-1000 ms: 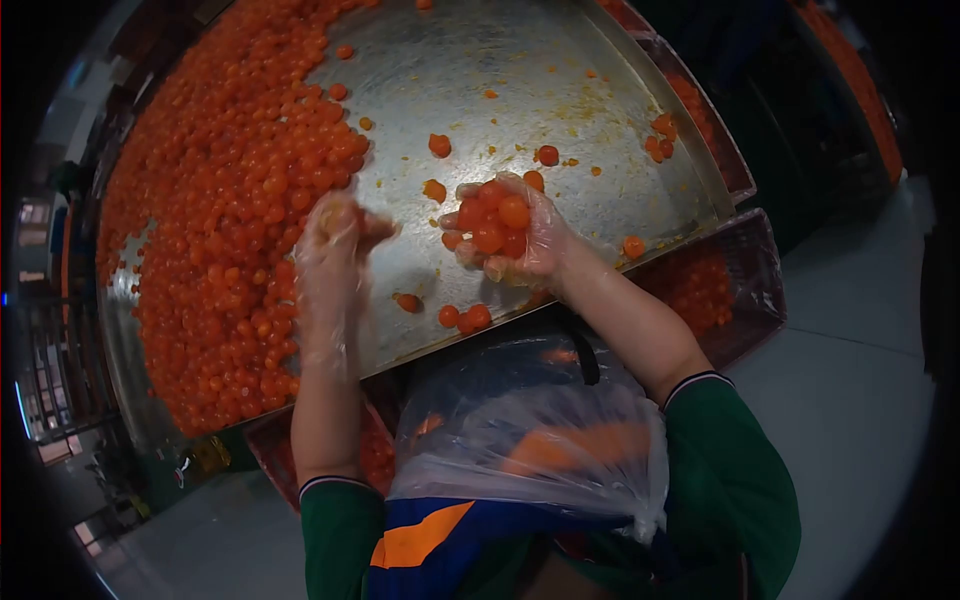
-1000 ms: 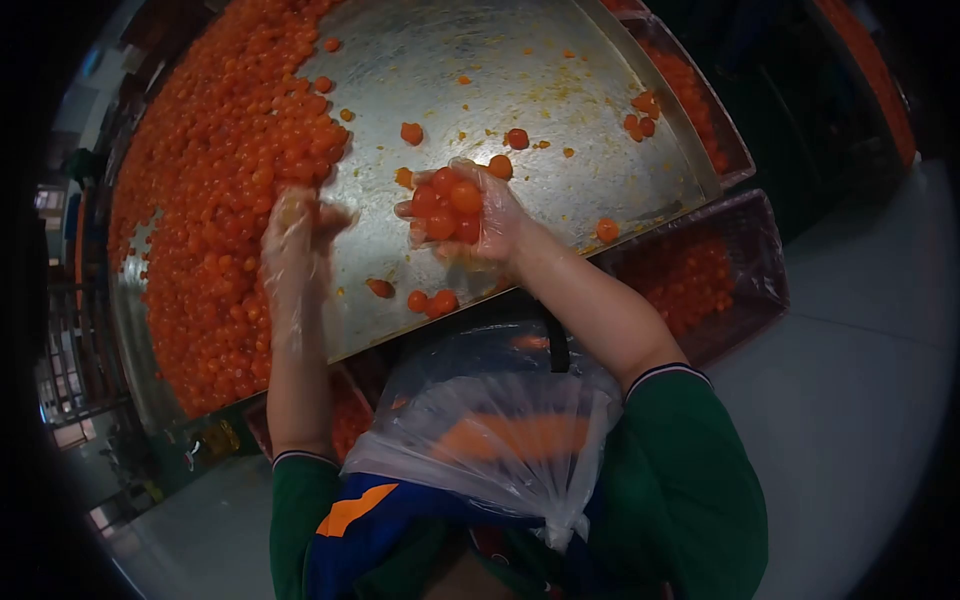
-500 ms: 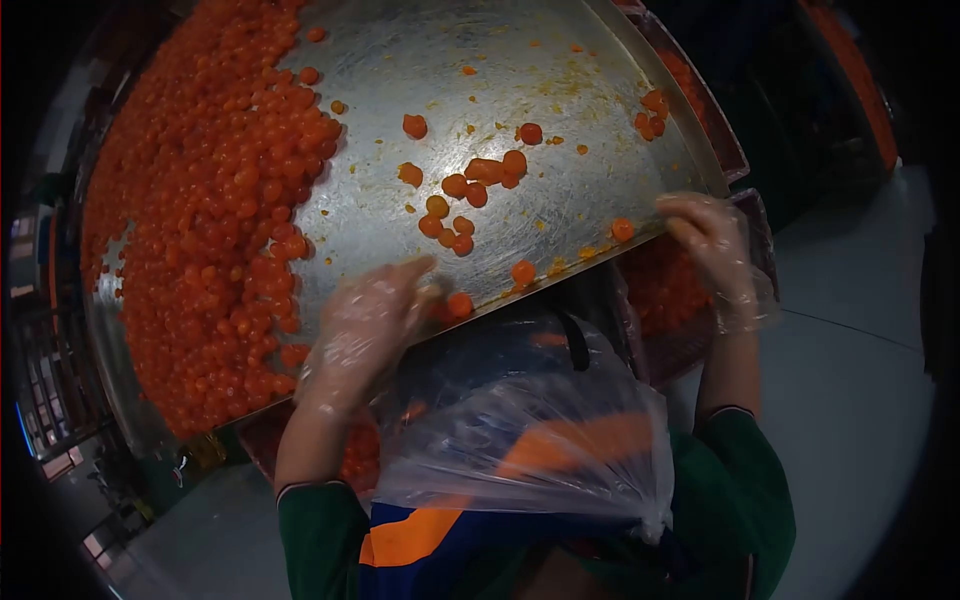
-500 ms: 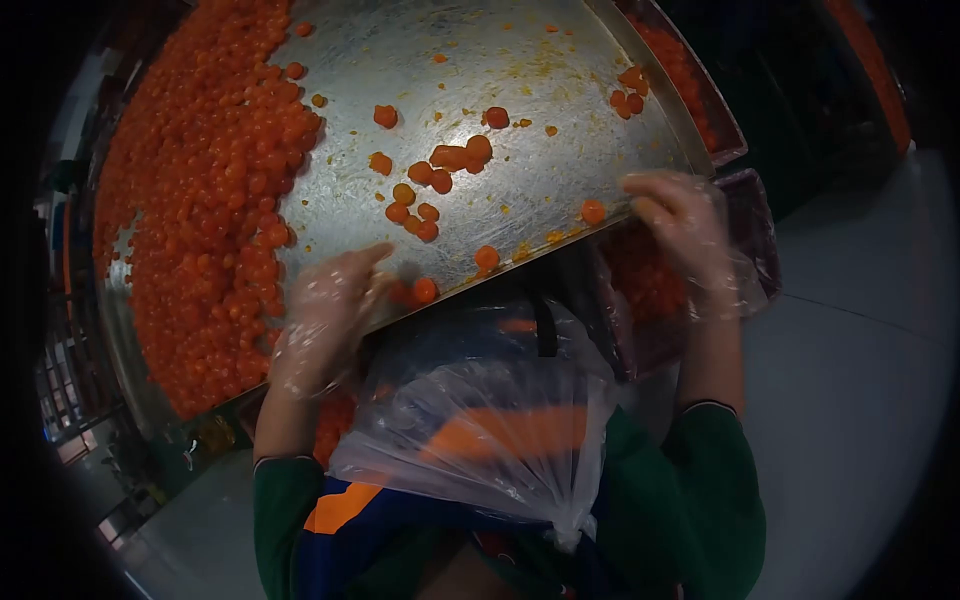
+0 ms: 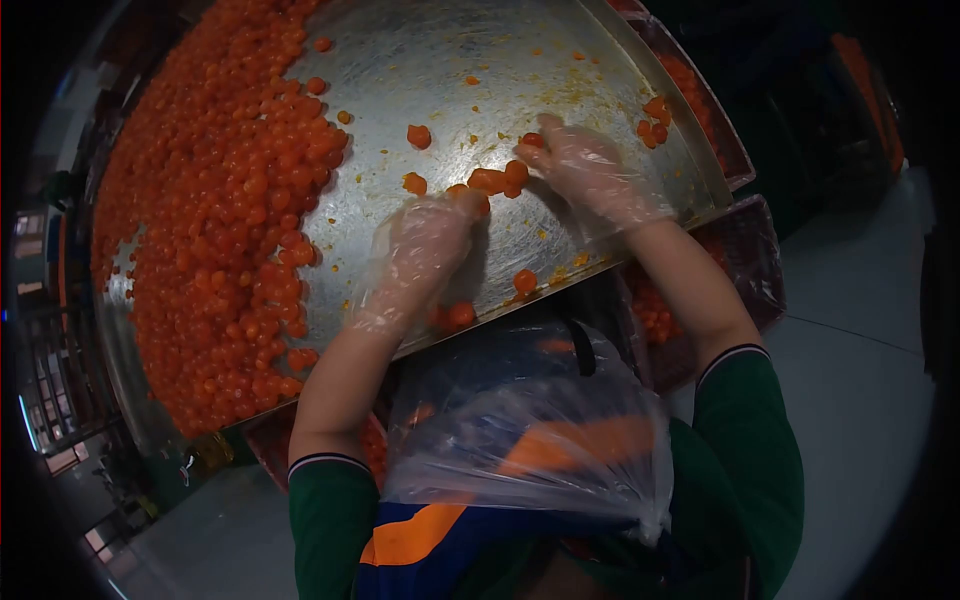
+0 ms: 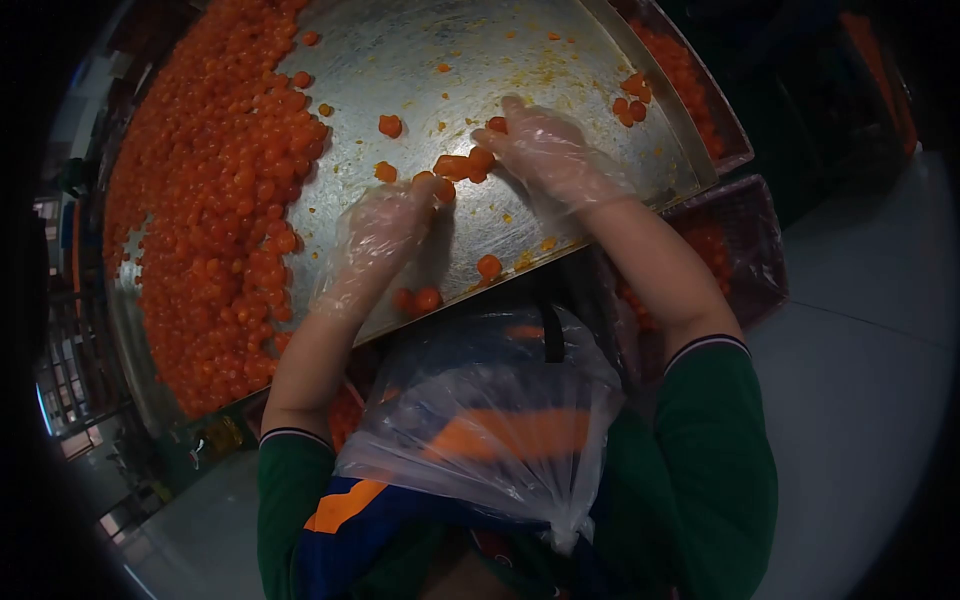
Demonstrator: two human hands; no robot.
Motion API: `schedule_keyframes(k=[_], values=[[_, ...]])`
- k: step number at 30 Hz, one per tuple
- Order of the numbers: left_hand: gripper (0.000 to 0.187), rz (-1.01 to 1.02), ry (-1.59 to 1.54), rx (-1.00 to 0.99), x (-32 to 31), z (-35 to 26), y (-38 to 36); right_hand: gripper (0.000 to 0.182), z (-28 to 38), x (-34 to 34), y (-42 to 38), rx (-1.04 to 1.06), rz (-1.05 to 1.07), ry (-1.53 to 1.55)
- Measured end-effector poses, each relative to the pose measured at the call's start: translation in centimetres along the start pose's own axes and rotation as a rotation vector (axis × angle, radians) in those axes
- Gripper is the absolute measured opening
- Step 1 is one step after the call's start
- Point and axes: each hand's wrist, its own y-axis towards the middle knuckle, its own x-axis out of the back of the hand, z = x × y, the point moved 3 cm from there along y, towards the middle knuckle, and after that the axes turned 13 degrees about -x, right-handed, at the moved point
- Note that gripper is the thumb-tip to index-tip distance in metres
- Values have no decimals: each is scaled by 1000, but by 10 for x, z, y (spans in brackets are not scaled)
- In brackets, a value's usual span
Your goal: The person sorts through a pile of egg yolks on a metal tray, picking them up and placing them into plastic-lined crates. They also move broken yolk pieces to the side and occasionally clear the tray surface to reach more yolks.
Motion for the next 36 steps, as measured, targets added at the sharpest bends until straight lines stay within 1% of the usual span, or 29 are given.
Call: schedule_keyframes(k=[1,2,3,4,6,7,8,9,11,13,14,15,16,18,19,20,22,23,25,26,27,28,29,30,31,32,33,34,36], values=[[17,-5,1,7,-10,1,13,37,9,-5,13,-248,246,115],[16,4,96,-46,-27,4,24,32,3,-33,25,-119,148,-13],[15,15,191,-97,-24,0,30,32,6,-32,25,-109,151,-14],[17,72,159,-64,-21,3,33,31,7,-31,25,-91,161,-54],[18,136,40,-86,8,18,34,29,0,-35,20,-73,185,-94],[21,150,24,11,17,31,32,27,-10,-38,18,-42,149,-59],[22,15,-51,47,23,46,23,25,-14,-40,17,-12,110,-25],[22,-118,-127,83,27,61,13,22,-12,-29,16,-76,173,-39],[23,-132,-205,157,28,76,-5,22,-19,-31,19,-108,191,-2],[23,-62,-159,105,20,75,-16,23,-21,-33,22,-134,192,33],[24,-26,-136,68,17,69,-20,24,-16,-35,20,-36,137,53],[24,-30,-137,71,12,62,-24,25,-10,-36,18,64,86,73],[24,-28,-143,79,6,55,-24,25,-8,-38,15,67,96,71],[23,49,-197,83,4,37,-23,24,15,-33,4,26,284,10],[21,-15,-243,61,-12,43,-25,21,17,-36,4,-4,347,-67],[21,-19,-247,66,-16,46,-22,21,16,-37,5,0,350,-72],[15,77,-107,137,-24,52,-20,18,14,-36,3,69,251,-202],[15,74,-109,142,-22,54,-25,18,15,-33,2,74,253,-204],[7,16,-215,133,-12,62,-40,17,14,-24,-2,-24,412,-191],[5,-6,-307,203,-11,61,-49,16,15,-22,-9,46,474,-133],[5,-2,-313,207,-10,56,-58,16,19,-24,-18,91,554,-93],[6,8,-402,165,-10,49,-67,15,23,-26,-27,132,633,-49],[7,14,-489,121,-10,42,-74,15,31,-23,-39,221,661,-98],[15,33,-512,47,-11,34,-79,15,39,-22,-43,221,660,-98],[15,30,-509,46,-9,26,-83,16,48,-24,-48,284,737,-199],[20,152,-541,110,-6,16,-85,16,55,-27,-51,346,813,-302],[25,272,-573,176,-6,11,-88,17,57,-29,-51,319,808,-386],[30,279,-648,171,-28,16,-92,17,57,-31,-51,323,809,-386],[31,233,-629,167,-30,10,-91,17,56,-37,-48,341,806,-366]])
